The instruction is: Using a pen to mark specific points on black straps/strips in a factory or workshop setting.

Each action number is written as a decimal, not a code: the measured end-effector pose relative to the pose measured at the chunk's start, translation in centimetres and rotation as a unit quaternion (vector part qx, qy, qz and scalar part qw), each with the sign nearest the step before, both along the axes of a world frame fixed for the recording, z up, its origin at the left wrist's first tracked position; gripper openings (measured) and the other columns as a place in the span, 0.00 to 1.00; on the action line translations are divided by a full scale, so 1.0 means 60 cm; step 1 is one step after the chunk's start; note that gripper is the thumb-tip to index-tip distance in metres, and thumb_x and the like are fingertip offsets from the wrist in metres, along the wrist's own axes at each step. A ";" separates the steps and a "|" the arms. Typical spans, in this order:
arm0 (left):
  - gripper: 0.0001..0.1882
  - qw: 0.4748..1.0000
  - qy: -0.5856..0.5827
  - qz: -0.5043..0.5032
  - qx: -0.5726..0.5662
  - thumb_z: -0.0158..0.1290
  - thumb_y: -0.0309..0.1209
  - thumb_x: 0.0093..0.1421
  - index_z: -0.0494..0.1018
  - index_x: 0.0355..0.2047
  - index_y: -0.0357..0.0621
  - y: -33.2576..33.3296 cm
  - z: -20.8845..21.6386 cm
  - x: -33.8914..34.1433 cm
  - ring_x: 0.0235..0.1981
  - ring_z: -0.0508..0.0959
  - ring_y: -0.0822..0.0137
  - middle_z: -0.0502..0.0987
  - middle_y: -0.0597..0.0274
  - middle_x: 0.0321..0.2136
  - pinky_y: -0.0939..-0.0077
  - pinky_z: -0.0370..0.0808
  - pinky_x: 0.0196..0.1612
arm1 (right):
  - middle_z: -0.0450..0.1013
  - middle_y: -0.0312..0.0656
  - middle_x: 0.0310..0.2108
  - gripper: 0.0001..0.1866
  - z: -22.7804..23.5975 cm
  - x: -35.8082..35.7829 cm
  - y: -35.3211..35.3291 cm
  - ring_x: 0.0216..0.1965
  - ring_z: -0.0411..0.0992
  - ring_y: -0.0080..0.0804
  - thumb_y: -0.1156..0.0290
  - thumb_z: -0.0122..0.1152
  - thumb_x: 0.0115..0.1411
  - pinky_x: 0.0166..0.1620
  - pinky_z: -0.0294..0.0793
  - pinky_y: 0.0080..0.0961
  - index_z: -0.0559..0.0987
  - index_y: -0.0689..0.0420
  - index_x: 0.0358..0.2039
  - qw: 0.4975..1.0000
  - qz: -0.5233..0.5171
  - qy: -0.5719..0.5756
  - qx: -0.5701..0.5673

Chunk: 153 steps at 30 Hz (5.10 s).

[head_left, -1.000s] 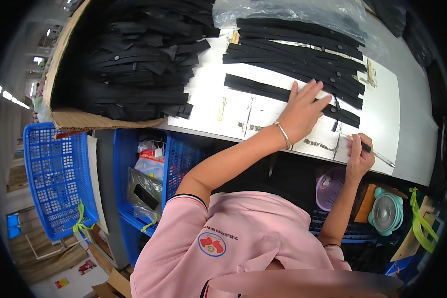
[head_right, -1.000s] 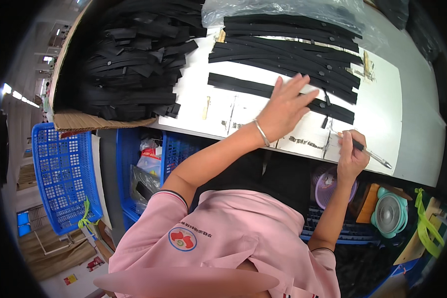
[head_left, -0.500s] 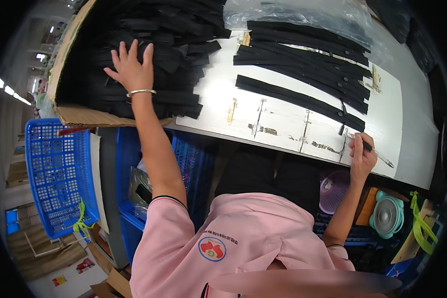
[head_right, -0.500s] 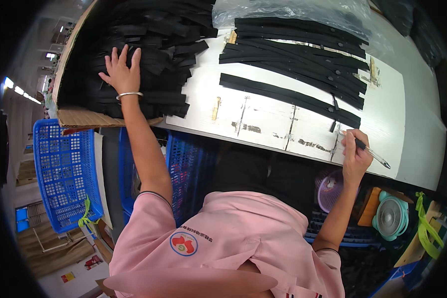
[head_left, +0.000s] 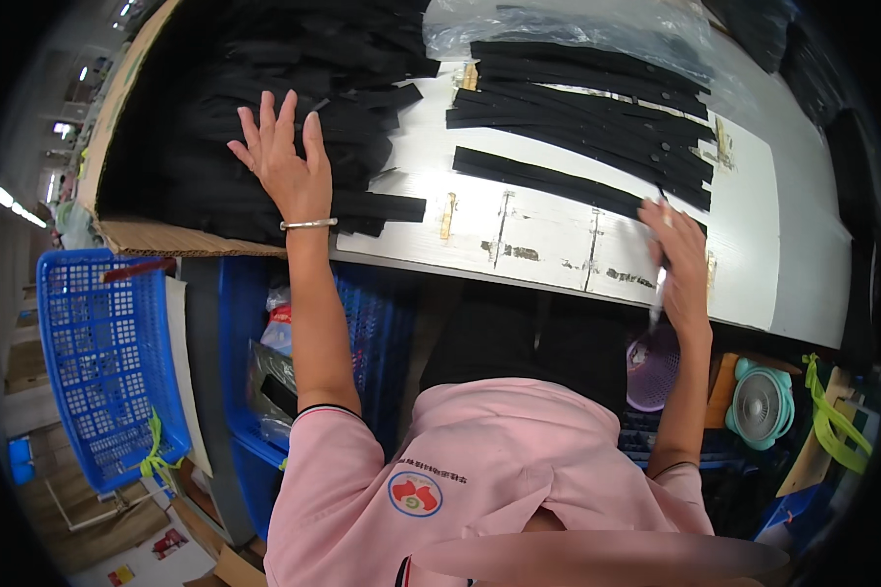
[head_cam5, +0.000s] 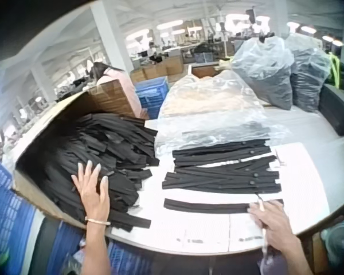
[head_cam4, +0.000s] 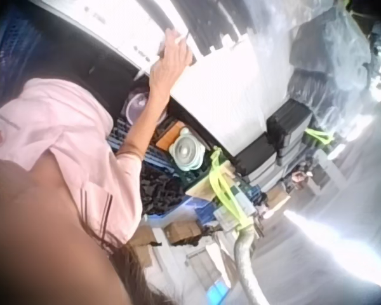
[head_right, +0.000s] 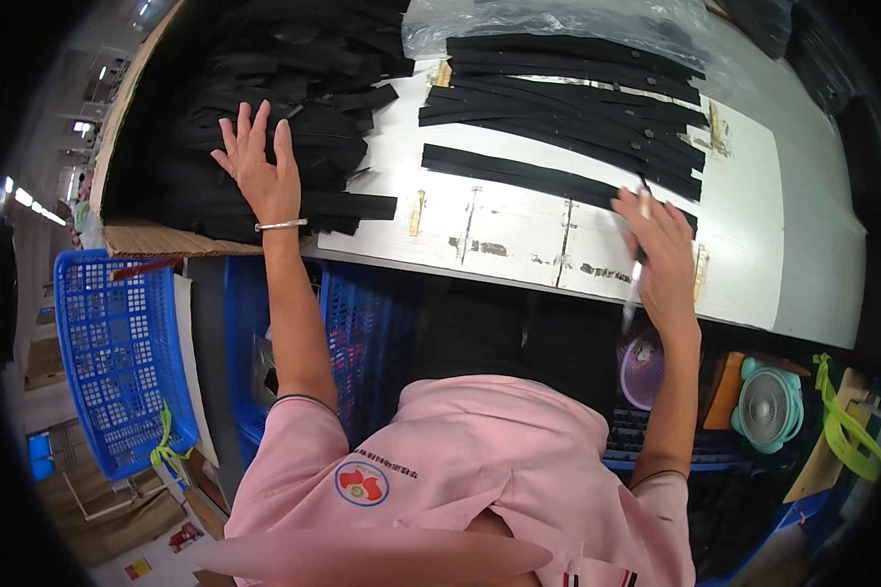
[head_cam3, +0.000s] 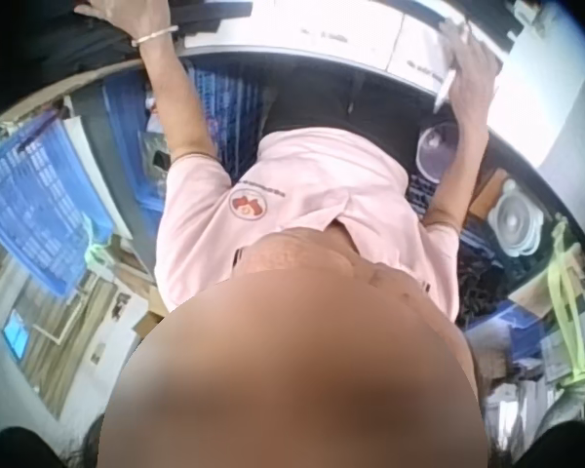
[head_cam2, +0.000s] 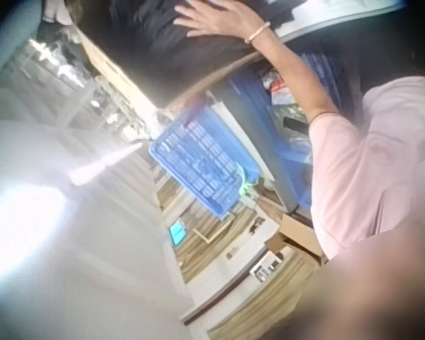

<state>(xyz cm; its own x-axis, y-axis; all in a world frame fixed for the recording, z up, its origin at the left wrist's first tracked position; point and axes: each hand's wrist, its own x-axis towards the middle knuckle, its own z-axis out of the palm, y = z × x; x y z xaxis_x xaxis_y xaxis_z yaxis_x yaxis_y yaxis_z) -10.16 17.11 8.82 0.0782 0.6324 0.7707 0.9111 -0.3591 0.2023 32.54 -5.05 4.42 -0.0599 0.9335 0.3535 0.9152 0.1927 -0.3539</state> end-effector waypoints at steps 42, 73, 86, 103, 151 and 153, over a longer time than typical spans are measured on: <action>0.12 0.944 0.077 -0.281 -0.155 0.65 0.29 0.58 0.85 0.43 0.48 -0.148 -0.109 0.102 0.62 0.73 0.54 0.83 0.65 0.48 0.44 0.55 0.72 | 0.83 0.38 0.46 0.12 -0.021 0.025 -0.014 0.50 0.80 0.38 0.84 0.58 0.58 0.55 0.77 0.34 0.83 0.57 0.39 0.988 -0.054 -0.103 0.099; 0.38 0.921 0.053 -0.255 -0.291 0.61 0.45 0.62 0.64 0.68 0.40 -0.266 -0.115 0.184 0.73 0.57 0.53 0.61 0.51 0.70 0.39 0.43 0.73 | 0.83 0.42 0.49 0.14 -0.017 0.086 -0.137 0.54 0.79 0.38 0.88 0.56 0.60 0.58 0.73 0.36 0.82 0.59 0.42 0.970 -0.150 -0.166 0.098; 0.39 0.929 0.067 -0.227 -0.284 0.59 0.42 0.65 0.60 0.71 0.39 -0.256 -0.120 0.136 0.75 0.53 0.49 0.58 0.48 0.72 0.41 0.39 0.74 | 0.82 0.43 0.49 0.13 -0.008 0.070 -0.127 0.54 0.79 0.39 0.87 0.56 0.61 0.59 0.73 0.36 0.82 0.60 0.43 0.967 -0.136 -0.187 0.110; 0.36 0.912 0.132 -0.247 -0.301 0.60 0.44 0.63 0.65 0.70 0.50 -0.269 -0.117 0.145 0.70 0.64 0.63 0.67 0.64 0.68 0.41 0.31 0.74 | 0.82 0.41 0.51 0.16 -0.010 0.034 -0.112 0.57 0.78 0.33 0.89 0.55 0.58 0.63 0.69 0.36 0.83 0.57 0.41 0.969 -0.130 -0.177 0.111; 0.34 0.936 0.095 -0.213 -0.266 0.60 0.46 0.63 0.68 0.68 0.51 -0.283 -0.141 0.151 0.68 0.65 0.64 0.69 0.66 0.64 0.40 0.38 0.73 | 0.82 0.39 0.37 0.11 0.032 -0.153 0.001 0.37 0.77 0.25 0.69 0.59 0.70 0.44 0.74 0.25 0.83 0.60 0.47 0.914 -0.060 0.400 -0.022; 0.35 0.933 0.093 -0.216 -0.273 0.60 0.47 0.63 0.67 0.68 0.52 -0.282 -0.142 0.149 0.68 0.64 0.64 0.68 0.66 0.64 0.38 0.38 0.72 | 0.81 0.36 0.35 0.09 0.033 -0.193 0.042 0.34 0.75 0.23 0.71 0.61 0.69 0.38 0.74 0.22 0.84 0.61 0.43 0.900 -0.019 0.434 -0.038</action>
